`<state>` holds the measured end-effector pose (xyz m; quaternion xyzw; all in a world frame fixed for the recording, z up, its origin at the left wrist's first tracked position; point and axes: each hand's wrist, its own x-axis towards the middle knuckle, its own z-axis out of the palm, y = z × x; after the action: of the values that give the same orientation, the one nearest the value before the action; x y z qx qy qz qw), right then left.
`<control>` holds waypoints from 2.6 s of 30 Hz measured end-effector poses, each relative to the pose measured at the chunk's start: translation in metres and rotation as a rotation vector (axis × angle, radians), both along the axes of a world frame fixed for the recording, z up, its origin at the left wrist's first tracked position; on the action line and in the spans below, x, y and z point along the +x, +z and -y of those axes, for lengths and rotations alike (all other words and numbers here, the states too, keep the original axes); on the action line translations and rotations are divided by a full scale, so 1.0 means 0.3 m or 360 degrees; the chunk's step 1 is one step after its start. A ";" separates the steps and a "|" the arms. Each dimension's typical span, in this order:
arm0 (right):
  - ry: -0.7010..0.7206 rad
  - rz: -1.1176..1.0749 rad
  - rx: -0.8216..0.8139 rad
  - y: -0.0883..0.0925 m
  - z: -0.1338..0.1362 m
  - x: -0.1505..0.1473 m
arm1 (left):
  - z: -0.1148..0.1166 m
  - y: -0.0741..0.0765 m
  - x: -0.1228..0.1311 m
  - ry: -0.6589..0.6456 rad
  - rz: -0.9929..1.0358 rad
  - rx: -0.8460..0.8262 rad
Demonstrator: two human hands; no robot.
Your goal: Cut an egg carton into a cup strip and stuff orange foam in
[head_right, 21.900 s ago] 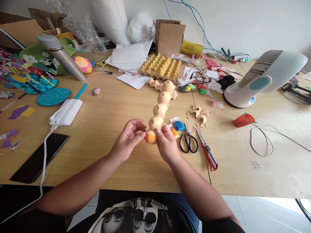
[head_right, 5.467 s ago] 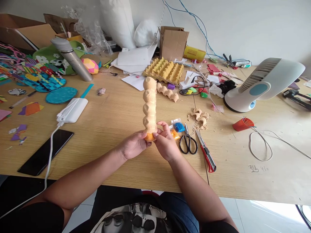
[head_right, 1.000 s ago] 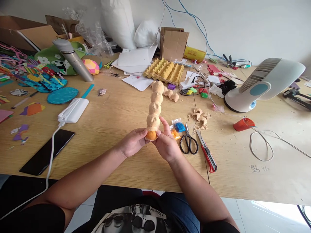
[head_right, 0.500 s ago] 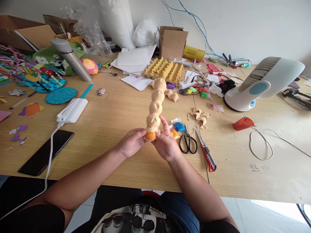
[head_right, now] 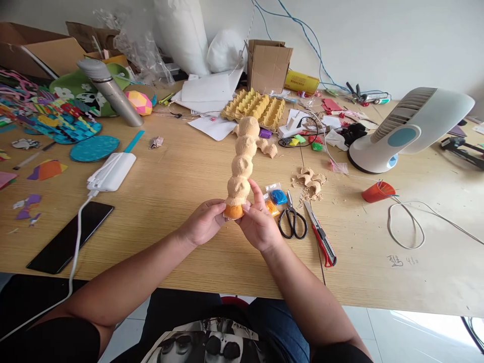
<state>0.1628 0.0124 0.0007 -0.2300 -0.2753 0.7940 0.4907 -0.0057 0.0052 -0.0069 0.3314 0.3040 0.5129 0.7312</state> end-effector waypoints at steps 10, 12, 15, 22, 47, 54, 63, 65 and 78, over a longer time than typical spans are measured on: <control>0.0040 0.0043 0.0121 0.009 -0.002 0.005 | 0.002 0.001 -0.012 -0.0049 0.0002 0.0059; 0.0049 0.0067 0.0167 0.011 -0.001 0.005 | 0.001 0.003 -0.014 -0.0080 0.0015 0.0032; 0.0052 0.0103 0.0190 0.015 0.005 0.000 | -0.001 0.005 -0.015 -0.0106 -0.0013 0.0021; 0.0037 0.0153 0.0178 0.011 0.006 -0.008 | -0.004 0.001 -0.012 -0.0090 -0.0018 -0.0022; 0.0007 0.0159 0.0148 0.006 -0.001 -0.005 | -0.003 0.007 -0.013 -0.0089 0.0023 -0.0033; 0.0026 0.0145 0.0159 0.004 0.001 -0.004 | -0.002 0.003 -0.016 -0.0098 -0.0036 -0.0018; 0.0002 0.0265 0.0251 0.010 0.003 -0.009 | -0.008 -0.016 -0.014 -0.0091 0.0137 -0.0186; -0.0015 0.0295 0.0281 0.010 0.002 -0.009 | -0.011 -0.019 -0.013 -0.0083 0.0167 -0.0237; -0.0064 0.0212 0.0170 0.005 0.009 -0.008 | -0.016 -0.017 -0.015 -0.0152 0.0332 -0.0330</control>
<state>0.1605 0.0098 0.0021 -0.2614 -0.3446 0.7511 0.4988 -0.0102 0.0099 -0.0121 0.2130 0.2618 0.4751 0.8127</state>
